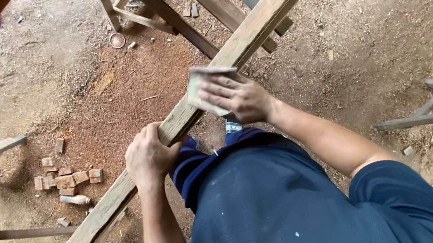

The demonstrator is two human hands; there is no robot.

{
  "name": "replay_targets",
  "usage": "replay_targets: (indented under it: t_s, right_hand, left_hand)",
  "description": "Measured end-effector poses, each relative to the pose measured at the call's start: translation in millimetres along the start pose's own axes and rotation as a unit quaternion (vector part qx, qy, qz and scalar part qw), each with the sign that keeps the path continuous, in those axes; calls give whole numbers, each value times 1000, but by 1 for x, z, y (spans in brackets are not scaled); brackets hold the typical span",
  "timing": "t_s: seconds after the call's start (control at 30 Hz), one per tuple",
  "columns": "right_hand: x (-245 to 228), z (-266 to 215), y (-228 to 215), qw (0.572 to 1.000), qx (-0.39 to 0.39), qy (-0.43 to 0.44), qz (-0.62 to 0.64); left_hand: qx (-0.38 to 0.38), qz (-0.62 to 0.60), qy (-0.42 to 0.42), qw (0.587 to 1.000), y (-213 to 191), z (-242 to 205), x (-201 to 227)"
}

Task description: The person sands a long wooden plank resting on a sawhorse using a sanding block. They move the block back and forth along the length of the plank, applying pressure to smooth the surface. The person occasionally flips the plank to sand the opposite side.

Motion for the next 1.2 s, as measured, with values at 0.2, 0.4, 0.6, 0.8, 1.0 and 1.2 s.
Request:
replay_targets:
  t_s: [0.2, 0.4, 0.6, 0.8, 1.0, 1.2]
  right_hand:
    - [74, -18, -33, 952, 145, 240, 125]
    - [-64, 45, -12, 989, 57, 14, 136]
    - [-23, 45, -36, 996, -40, 64, 51]
    - [-64, 70, -16, 995, -33, -39, 81]
    - [-72, 45, -19, 995, -72, -27, 68]
    - [-66, 63, -2, 988, -98, -4, 116]
  left_hand:
    - [88, -50, 38, 994, -8, -5, 6]
    - [128, -35, 40, 990, 1, -6, 0]
    - [57, 4, -22, 998, 4, -3, 5]
    - [85, -34, -12, 996, 8, -1, 3]
    - [94, -20, -5, 995, 27, 0, -3]
    - [169, -15, 27, 985, 23, -2, -6]
Point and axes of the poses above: each hand's wrist, its own z-axis towards the middle knuckle, its own y-axis out of the palm, x = y × z, the point moved 7 cm from there along z, towards the middle knuckle, and after that the axes turned 5 degrees about -x, right-handed, at the moved point
